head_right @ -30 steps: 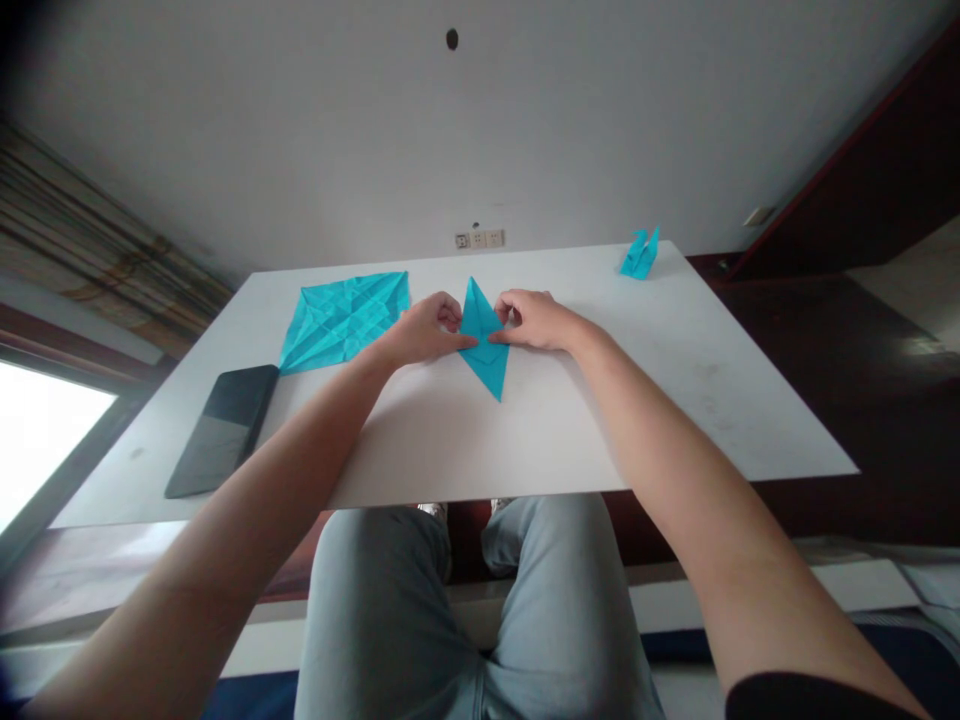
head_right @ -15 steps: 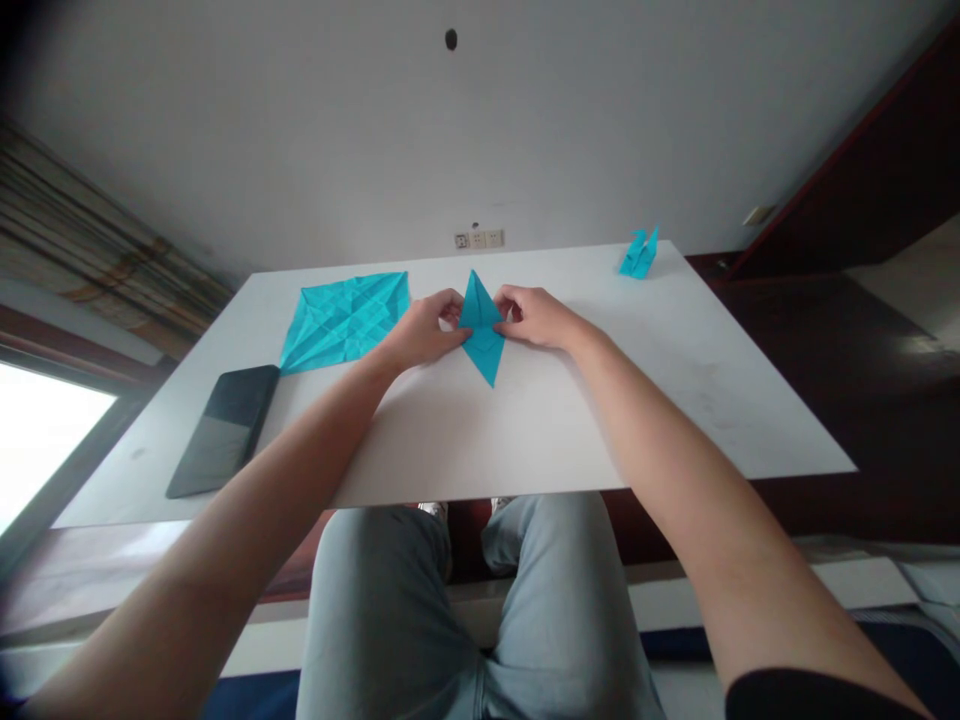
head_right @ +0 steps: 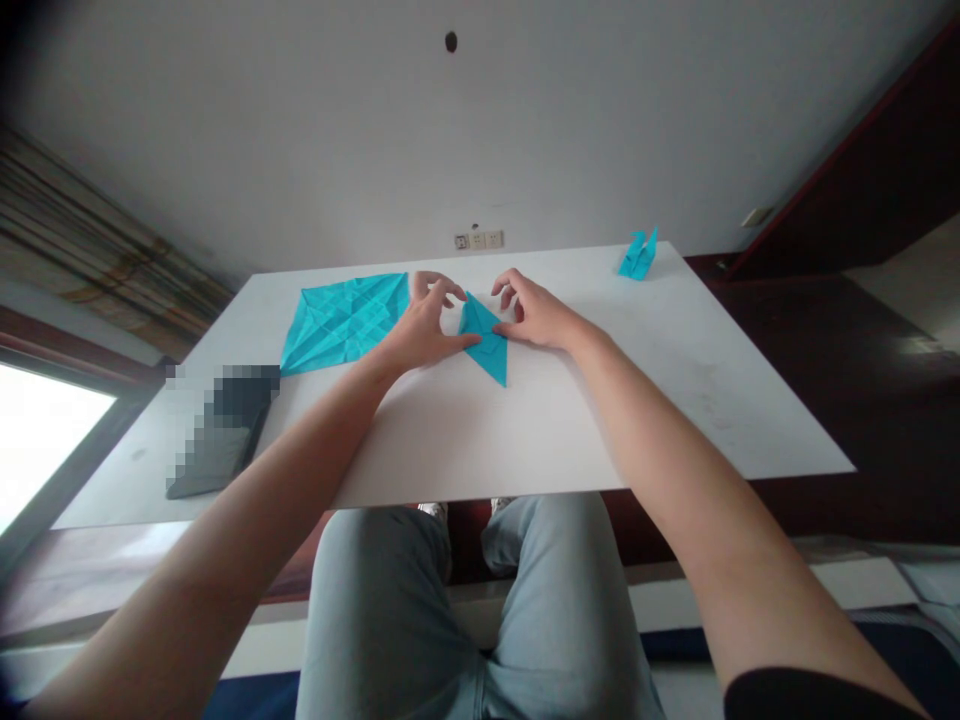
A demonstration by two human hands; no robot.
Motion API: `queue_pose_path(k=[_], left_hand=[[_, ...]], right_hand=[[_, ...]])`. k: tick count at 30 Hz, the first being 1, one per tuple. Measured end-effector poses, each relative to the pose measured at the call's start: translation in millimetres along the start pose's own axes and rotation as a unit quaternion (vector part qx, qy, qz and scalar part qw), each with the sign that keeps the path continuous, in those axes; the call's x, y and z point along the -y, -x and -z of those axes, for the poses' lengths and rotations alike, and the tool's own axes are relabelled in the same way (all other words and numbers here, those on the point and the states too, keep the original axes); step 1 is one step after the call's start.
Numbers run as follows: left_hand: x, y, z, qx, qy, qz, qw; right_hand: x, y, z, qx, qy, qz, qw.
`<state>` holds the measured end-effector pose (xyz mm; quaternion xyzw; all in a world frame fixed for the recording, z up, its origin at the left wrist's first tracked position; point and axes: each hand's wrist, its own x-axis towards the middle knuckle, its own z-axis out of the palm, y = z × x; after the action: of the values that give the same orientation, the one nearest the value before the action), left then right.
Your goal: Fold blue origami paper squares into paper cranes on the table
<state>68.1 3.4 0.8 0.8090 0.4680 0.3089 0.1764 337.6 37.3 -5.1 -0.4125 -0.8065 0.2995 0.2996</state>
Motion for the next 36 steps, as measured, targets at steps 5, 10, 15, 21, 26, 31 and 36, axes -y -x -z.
queue_pose_path(k=[5, 10, 15, 21, 26, 31, 36], left_hand=[[-2.7, 1.6, -0.8, 0.025, -0.013, 0.013, 1.000], [0.2, -1.8, 1.4, 0.007, -0.005, 0.036, 0.999], [4.9, -5.5, 6.7, 0.026, -0.052, 0.073, 0.996], [2.1, -2.5, 8.3, 0.034, -0.102, 0.087, 0.990], [-2.3, -0.2, 8.9, 0.042, -0.114, 0.093, 0.988], [-6.9, 0.4, 11.5, 0.057, -0.103, 0.075, 0.990], [-9.6, 0.0, 11.4, 0.063, -0.086, 0.062, 0.992]], right_hand=[[-0.5, -0.3, -2.0, 0.020, 0.006, 0.001, 1.000], [2.7, 0.8, 0.6, 0.033, 0.012, 0.002, 0.999], [4.8, -0.1, 4.4, 0.025, 0.048, 0.018, 0.998], [1.0, -1.0, 8.4, 0.007, 0.091, 0.019, 0.996], [-2.8, -0.6, 9.4, -0.012, 0.124, 0.016, 0.992], [-7.0, -5.7, 8.0, -0.017, 0.104, -0.009, 0.994], [-12.1, -10.6, 10.9, -0.031, 0.000, -0.054, 0.998]])
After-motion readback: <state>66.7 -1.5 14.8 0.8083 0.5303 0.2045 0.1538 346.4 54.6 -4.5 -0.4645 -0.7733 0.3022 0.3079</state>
